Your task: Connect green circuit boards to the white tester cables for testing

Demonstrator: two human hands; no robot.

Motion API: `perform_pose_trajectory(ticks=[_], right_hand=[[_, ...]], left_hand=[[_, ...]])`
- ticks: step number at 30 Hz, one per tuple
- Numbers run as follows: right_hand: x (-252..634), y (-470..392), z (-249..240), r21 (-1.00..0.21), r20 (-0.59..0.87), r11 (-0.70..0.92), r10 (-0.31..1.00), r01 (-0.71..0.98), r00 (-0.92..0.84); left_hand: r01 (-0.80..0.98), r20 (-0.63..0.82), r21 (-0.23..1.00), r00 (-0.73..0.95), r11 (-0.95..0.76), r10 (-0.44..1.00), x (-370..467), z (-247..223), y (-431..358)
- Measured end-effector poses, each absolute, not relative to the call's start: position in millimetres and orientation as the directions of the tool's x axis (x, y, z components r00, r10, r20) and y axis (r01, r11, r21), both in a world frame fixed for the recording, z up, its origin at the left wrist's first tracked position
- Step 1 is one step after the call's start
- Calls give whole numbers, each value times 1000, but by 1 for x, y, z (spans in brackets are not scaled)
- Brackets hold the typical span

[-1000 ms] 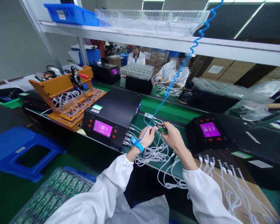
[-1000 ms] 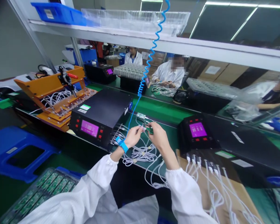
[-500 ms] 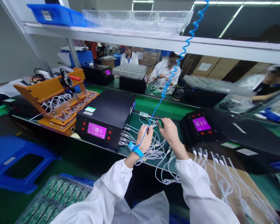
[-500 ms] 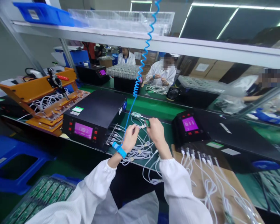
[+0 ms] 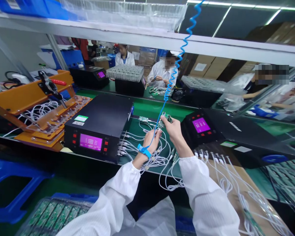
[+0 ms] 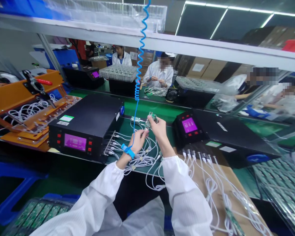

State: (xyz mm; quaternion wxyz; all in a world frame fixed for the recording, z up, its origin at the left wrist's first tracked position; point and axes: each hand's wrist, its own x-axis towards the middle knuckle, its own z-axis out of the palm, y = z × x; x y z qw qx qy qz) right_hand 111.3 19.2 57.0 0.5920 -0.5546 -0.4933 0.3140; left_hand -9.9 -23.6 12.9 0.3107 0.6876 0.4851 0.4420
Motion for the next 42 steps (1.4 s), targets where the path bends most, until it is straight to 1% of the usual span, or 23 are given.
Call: perform_pose_trajectory(ticks=[2,5,7,11,13,16,18,20,23,24,25,26,27,28,29,30,31,32,33,35,37,39,42], right_hand=[[111,29,47,-995,98,95,907,27,410],[107,42,32,-985,-62,16,893,-170,445],[100,49,24,-968,-102,14,893,-252,438],[91,66,14,-934,-134,27,897,-356,420],[96,78,13,-917,-169,39,862,-397,477],[115,100,17,-913,-213,80,743,-400,635],[126,112,19,-939,-148,113,720,-325,678],[127,120,16,-972,-17,134,774,-191,632],[112,125,7,-987,161,141,903,78,399],[104,126,3,-967,210,155,934,202,290],[95,126,-1,-915,259,186,951,357,169],[87,126,-4,-816,295,230,955,530,39],[79,126,-6,-662,304,283,948,694,-97],[71,125,-7,-459,279,340,932,821,-229],[64,125,-8,-251,231,388,914,887,-335],[59,124,-8,-79,177,423,897,903,-405],[54,123,-7,39,135,444,885,895,-445],[52,122,-6,103,114,457,877,883,-467],[50,122,-5,129,111,462,873,878,-476],[54,120,-2,136,129,455,873,880,-471],[65,118,1,98,171,449,872,888,-459],[81,112,3,-30,262,465,858,885,-442],[104,93,8,-286,431,530,815,798,-387]], left_hand=[[432,299,838,148,-333,943,-14,13,-22],[507,265,808,143,-301,954,-17,13,-18],[552,238,788,138,-274,961,-17,15,-15],[618,183,754,126,-222,975,-17,19,-10],[643,154,739,132,-203,979,-19,21,-12],[668,111,721,149,-183,983,-25,20,-20],[685,80,714,129,-147,988,-30,19,-25],[700,48,708,78,-89,996,-36,19,-27],[708,13,706,1,-10,1000,-44,20,-25],[707,7,707,-14,5,1000,-46,20,-25],[705,4,710,-22,13,1000,-48,21,-26],[701,5,713,-23,12,1000,-49,21,-27],[696,9,718,-18,6,1000,-51,22,-29],[690,15,724,-10,-5,1000,-53,22,-31],[684,23,730,0,-17,1000,-54,22,-34],[676,31,736,10,-30,999,-56,23,-36],[668,38,743,20,-42,999,-58,23,-38],[659,45,751,28,-53,999,-59,22,-40],[647,52,760,35,-62,998,-61,22,-40],[613,66,786,42,-78,997,-64,20,-38],[556,73,828,31,-78,997,-66,17,-31],[474,61,879,6,-56,998,-64,14,-21],[340,19,940,-50,0,999,-58,10,-4]])
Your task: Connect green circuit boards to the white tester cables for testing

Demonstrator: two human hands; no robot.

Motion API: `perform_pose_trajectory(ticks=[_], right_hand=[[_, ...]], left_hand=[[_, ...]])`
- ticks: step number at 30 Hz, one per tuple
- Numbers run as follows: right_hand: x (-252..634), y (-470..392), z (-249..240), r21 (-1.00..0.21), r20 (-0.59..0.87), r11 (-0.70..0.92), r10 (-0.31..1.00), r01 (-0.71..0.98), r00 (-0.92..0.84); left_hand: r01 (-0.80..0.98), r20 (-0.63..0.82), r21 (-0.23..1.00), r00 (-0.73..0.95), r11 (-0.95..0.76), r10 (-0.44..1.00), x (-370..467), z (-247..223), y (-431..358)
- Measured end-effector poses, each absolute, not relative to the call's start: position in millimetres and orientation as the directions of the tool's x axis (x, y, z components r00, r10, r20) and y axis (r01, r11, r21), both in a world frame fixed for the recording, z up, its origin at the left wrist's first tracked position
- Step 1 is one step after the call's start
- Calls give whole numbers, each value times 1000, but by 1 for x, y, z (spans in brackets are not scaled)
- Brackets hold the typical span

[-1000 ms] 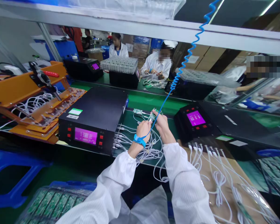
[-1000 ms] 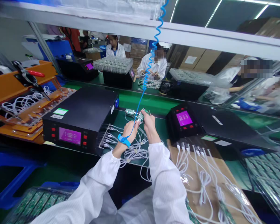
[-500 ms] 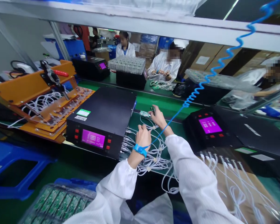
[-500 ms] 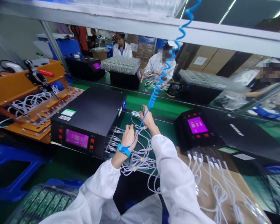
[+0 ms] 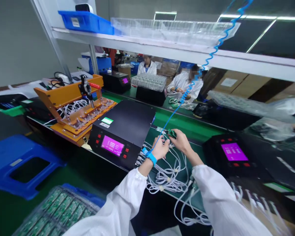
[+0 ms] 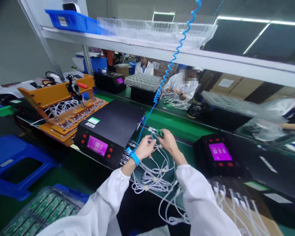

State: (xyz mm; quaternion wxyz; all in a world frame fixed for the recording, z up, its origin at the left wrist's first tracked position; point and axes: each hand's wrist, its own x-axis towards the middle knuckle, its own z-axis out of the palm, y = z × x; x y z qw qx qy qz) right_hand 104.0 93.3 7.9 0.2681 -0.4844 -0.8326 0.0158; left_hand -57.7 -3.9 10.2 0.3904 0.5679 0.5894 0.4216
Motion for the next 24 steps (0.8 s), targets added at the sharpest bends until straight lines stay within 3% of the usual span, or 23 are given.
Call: perform_pose_trajectory(ticks=[4,11,16,24], right_hand=[[120,59,20,-452,539,575,785,682,-304],[124,43,18,-464,632,557,753,689,-183],[129,53,2,-411,661,545,731,731,-173],[148,57,1,-245,563,502,770,830,-300]], left_hand=[[242,37,970,-102,-11,994,-49,12,9],[189,194,965,-46,-183,980,-39,19,9],[136,198,970,45,-202,979,-36,17,8],[175,192,961,142,-216,971,-36,11,14]])
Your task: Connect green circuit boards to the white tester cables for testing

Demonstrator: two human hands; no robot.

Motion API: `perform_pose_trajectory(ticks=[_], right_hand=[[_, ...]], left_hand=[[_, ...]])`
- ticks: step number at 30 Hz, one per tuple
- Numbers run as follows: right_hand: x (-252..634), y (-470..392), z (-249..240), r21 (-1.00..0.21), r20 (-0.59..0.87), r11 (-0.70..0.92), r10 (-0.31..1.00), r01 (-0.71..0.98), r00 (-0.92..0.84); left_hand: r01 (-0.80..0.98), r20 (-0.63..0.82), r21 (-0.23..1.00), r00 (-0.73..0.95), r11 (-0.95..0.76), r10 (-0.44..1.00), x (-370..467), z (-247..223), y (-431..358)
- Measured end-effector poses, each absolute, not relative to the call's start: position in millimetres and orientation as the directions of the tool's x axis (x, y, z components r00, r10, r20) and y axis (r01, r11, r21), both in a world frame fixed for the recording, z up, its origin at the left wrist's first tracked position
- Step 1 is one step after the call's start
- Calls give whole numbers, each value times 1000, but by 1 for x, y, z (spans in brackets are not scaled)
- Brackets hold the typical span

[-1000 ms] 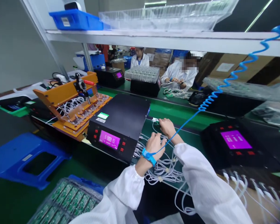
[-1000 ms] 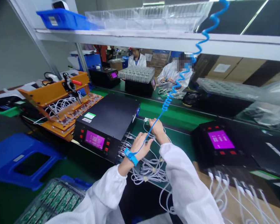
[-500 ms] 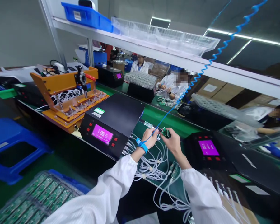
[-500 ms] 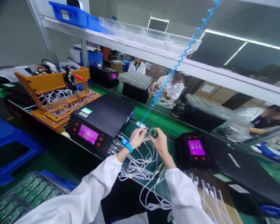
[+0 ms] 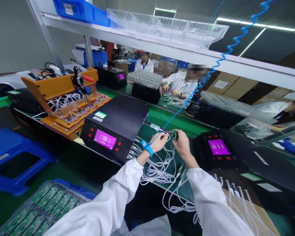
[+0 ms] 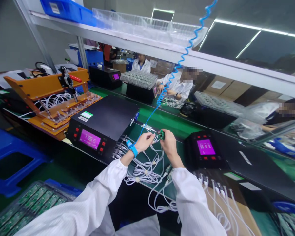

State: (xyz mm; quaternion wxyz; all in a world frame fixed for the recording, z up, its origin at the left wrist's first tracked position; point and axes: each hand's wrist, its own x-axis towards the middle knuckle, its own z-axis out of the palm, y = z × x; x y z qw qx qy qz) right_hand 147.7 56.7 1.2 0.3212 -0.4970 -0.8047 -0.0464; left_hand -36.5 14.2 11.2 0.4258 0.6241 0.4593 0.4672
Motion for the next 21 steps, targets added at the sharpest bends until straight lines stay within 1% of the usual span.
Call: perform_pose_trajectory(ticks=[2,3,4,6,7,8,11,14,17,19,21], right_hand=[[148,62,3,-255,552,481,785,839,-282],[148,66,4,-291,551,439,803,850,-227],[149,70,7,-350,552,370,824,861,-130],[153,78,14,-501,542,204,831,841,122],[155,81,18,-572,531,148,817,807,226],[156,83,23,-629,520,132,804,766,288],[154,81,37,-763,503,244,806,598,313],[140,75,51,-900,413,322,845,294,339],[123,72,58,-964,250,265,929,-19,273],[116,75,58,-970,156,199,952,-143,262],[116,83,54,-967,74,143,949,-211,305]], left_hand=[[203,193,954,144,-220,971,-35,12,13],[219,193,950,146,-222,970,-35,13,11],[237,194,945,151,-226,969,-36,14,8],[278,196,932,151,-232,969,-39,17,1],[301,197,925,142,-232,970,-41,18,-2],[326,198,917,126,-229,972,-43,19,-3],[405,187,892,73,-200,980,-44,21,2],[465,163,866,82,-182,983,-36,25,14],[515,146,837,116,-185,982,-28,35,21],[545,136,816,141,-191,981,-24,42,21],[573,121,797,164,-194,979,-22,47,18]])
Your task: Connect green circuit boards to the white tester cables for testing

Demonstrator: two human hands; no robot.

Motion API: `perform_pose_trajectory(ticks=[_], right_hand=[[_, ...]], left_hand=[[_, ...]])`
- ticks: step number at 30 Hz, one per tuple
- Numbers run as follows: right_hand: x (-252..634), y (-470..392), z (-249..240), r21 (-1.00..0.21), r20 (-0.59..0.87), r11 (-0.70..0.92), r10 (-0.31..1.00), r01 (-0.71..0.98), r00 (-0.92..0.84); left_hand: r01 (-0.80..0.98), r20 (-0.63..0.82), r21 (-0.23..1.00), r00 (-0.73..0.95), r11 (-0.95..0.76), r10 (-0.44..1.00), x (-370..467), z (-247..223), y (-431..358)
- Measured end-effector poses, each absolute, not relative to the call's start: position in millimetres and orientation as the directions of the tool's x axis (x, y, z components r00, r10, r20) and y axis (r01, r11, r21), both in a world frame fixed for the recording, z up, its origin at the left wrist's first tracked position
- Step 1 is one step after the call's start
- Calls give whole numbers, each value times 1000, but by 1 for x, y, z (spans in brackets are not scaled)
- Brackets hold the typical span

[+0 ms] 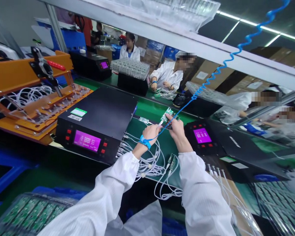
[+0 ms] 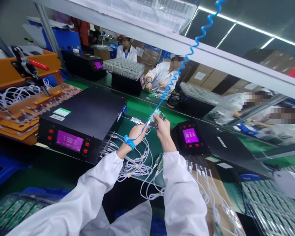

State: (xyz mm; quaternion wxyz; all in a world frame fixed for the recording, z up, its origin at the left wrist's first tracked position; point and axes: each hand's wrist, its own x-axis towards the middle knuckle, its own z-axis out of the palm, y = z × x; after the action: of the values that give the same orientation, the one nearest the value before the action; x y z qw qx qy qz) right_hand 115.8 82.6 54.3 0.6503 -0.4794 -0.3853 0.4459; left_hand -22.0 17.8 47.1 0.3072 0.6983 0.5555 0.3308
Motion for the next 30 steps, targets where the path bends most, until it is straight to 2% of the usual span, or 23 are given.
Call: perform_pose_trajectory(ticks=[3,5,7,9,14,18,23,30], right_hand=[[130,101,46,-960,-33,76,925,-269,380],[147,114,41,-955,-81,73,868,-288,489],[161,125,38,-958,-120,69,786,-279,607],[167,134,35,-970,-133,34,757,-242,640],[135,159,15,-1000,-8,-13,893,6,451],[92,183,-6,-969,52,-31,945,247,323],[60,197,-12,-805,89,23,993,593,82],[51,191,-11,-493,87,212,977,844,-195]], left_hand=[[620,72,766,179,-169,981,-21,45,10],[650,22,748,179,-135,984,-24,39,3],[673,-17,734,159,-96,987,-31,33,-3],[689,-26,722,105,-54,994,-40,31,-9],[713,43,701,-59,12,997,-55,36,-22],[685,125,725,-19,-78,992,-59,31,-37],[626,171,765,26,-149,985,-69,22,-48],[569,202,804,8,-171,979,-85,14,-37]])
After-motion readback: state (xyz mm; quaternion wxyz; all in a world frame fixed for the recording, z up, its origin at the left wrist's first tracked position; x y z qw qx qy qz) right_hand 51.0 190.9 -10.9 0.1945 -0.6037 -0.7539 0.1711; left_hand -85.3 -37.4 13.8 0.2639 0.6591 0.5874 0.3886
